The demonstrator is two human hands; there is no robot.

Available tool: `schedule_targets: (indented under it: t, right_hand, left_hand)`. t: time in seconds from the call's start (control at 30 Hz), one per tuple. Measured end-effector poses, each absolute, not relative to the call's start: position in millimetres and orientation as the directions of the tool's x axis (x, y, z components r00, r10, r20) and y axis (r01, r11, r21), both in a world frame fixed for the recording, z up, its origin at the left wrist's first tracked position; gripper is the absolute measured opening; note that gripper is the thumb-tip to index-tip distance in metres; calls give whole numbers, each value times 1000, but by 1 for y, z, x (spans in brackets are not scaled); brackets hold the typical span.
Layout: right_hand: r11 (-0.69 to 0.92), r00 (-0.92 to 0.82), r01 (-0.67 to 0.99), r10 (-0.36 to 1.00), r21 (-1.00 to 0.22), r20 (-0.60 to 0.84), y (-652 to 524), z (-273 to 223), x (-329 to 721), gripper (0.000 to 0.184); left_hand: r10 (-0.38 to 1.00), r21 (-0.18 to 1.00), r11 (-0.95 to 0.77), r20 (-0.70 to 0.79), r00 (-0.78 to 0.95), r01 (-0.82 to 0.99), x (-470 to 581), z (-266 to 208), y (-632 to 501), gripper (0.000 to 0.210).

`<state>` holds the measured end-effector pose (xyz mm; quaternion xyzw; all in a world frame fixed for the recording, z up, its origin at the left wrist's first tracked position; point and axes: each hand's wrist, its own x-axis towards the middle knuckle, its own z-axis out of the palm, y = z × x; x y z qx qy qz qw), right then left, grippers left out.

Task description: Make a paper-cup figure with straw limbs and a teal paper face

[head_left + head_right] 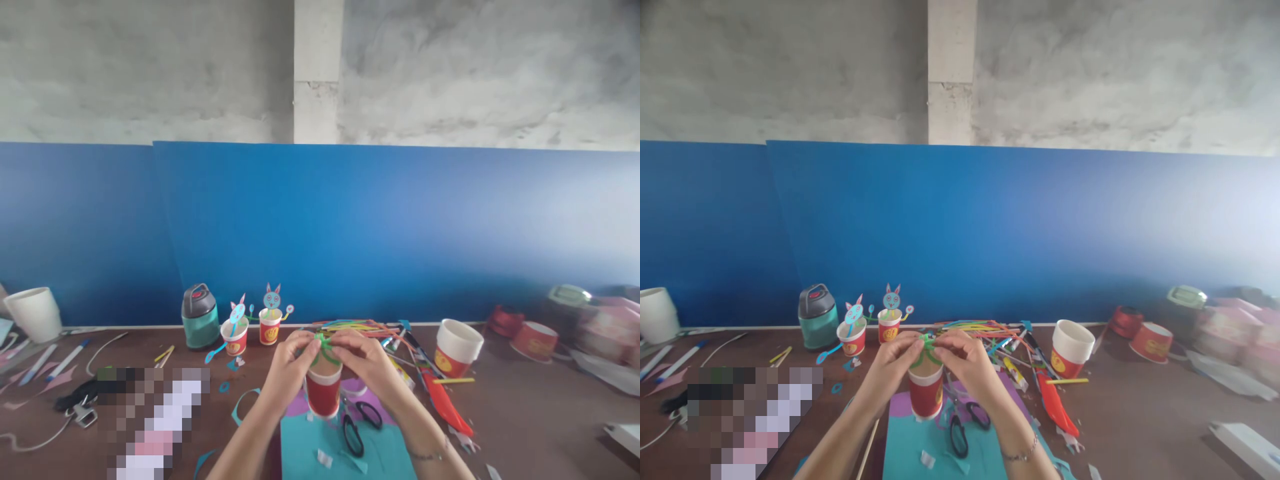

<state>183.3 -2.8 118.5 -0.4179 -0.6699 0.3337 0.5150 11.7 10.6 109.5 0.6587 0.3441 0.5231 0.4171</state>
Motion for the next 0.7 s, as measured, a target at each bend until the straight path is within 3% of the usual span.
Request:
schedule_targets:
  t: [0.13, 0.37, 0.5, 0.7]
  right_hand:
    - [384, -97, 178, 923, -906, 372, -1, 115, 183, 24]
    - [395, -68, 267, 918, -879, 392, -4, 116, 182, 18]
    - [421, -130, 329, 907, -845, 401, -8, 118, 180, 13]
    - [456, -223, 347, 889, -820, 400, -12, 121, 177, 20]
  left_hand:
    - [851, 883, -465, 423, 311, 69, 12, 111, 9, 38]
    - [791, 842, -527, 434, 432, 118, 8, 117, 5, 29]
    - [793, 833, -534, 435, 426, 143, 7, 114, 5, 24]
    - [789, 794, -555, 408, 459, 249, 1, 118, 2, 18]
